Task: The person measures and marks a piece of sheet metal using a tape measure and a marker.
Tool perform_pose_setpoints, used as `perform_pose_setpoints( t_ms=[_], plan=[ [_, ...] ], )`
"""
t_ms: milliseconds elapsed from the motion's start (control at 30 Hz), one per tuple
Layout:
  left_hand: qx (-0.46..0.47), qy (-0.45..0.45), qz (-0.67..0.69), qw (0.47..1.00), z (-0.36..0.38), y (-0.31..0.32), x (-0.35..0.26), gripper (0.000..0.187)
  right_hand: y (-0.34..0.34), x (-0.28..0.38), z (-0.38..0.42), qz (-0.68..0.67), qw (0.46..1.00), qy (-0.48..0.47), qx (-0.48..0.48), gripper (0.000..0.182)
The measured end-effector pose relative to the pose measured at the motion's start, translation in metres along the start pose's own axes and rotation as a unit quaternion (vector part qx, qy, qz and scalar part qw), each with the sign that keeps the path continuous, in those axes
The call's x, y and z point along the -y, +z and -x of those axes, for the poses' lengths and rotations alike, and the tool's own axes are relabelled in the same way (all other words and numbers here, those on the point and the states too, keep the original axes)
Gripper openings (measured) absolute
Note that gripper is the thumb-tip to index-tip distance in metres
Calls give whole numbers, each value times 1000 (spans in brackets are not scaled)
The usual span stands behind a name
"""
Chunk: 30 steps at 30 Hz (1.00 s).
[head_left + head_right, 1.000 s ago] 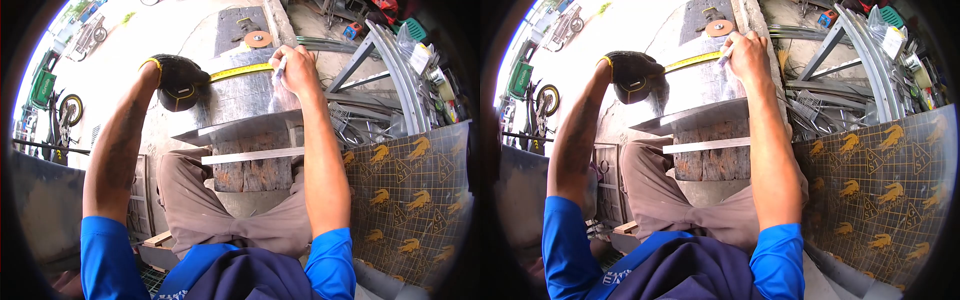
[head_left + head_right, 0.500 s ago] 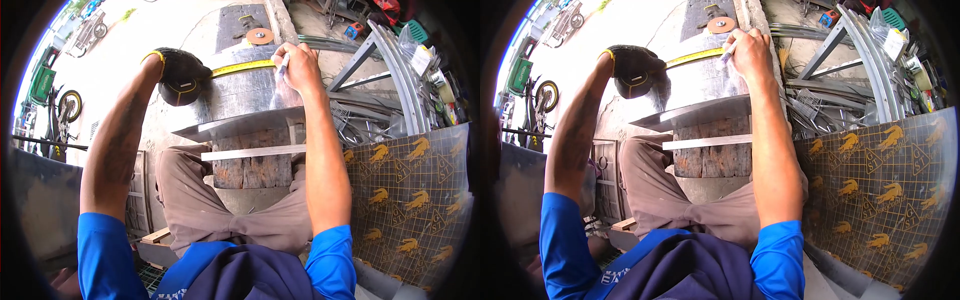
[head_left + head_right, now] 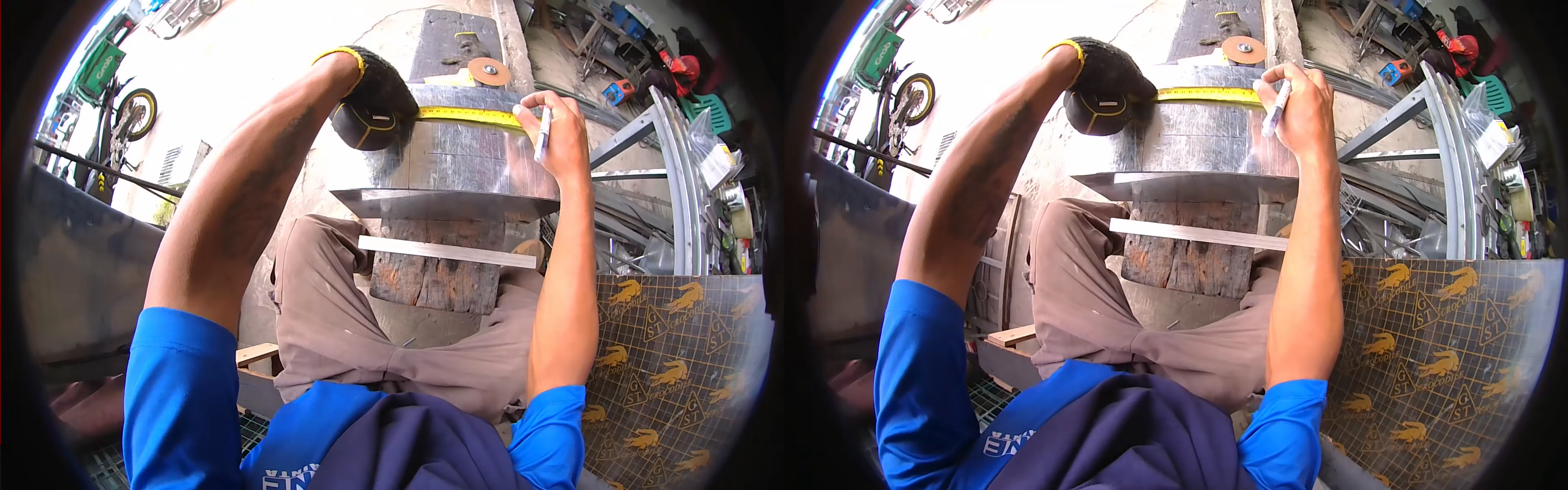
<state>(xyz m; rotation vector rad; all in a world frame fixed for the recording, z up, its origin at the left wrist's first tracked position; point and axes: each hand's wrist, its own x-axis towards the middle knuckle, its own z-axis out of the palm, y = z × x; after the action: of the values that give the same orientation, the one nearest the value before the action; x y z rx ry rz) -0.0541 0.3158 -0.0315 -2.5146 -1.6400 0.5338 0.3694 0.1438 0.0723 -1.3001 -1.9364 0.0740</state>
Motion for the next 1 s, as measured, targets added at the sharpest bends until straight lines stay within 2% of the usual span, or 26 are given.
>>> perform_pose_setpoints(
  t_ms=[33,67,100,167,200,233,300,333,433,467,500,567,600,733,800,900,1000],
  plan=[
    [1,-4,6,1000,-4,-4,-1,33,-1,6,-3,5,999,-20,-33,24],
    [3,-8,13,1000,0,-3,1,33,3,10,-9,20,997,-51,-56,38],
    [5,-14,19,1000,7,-4,-18,33,4,22,-13,18,997,-55,-52,38],
    [10,-23,30,999,-10,-14,-19,34,4,60,-21,-201,978,57,18,53],
    [13,-26,35,999,-13,-18,-29,34,6,75,-24,-227,966,106,57,59],
    [16,-28,39,999,-8,-16,-35,34,18,76,-27,-227,966,105,60,59],
    [19,-33,46,998,4,-17,-36,34,48,75,-34,-310,944,78,82,58],
    [20,-36,49,998,3,-21,-38,34,58,77,-33,-286,949,103,82,55],
    [23,-39,56,997,2,-35,-44,35,74,78,-36,-252,961,85,76,54],
    [24,-38,59,997,4,-37,-46,35,78,78,-35,-244,964,90,60,45],
    [25,-38,63,997,1,-40,-48,35,79,79,-36,-242,964,91,61,45],
    [28,-37,72,996,4,-40,-50,35,81,82,-37,-190,980,42,38,36],
    [29,-38,78,996,5,-41,-54,36,85,83,-38,-185,981,59,14,30],
    [35,-40,93,994,13,-46,-61,36,92,82,-39,-175,983,49,2,36],
    [38,-41,98,994,15,-50,-65,37,96,80,-39,-212,973,89,-7,38],
    [44,-43,106,992,18,-58,-67,37,102,77,-38,-193,979,55,-30,40],
    [48,-44,114,991,23,-64,-72,38,102,76,-37,-191,979,65,-15,40]
  ],
)
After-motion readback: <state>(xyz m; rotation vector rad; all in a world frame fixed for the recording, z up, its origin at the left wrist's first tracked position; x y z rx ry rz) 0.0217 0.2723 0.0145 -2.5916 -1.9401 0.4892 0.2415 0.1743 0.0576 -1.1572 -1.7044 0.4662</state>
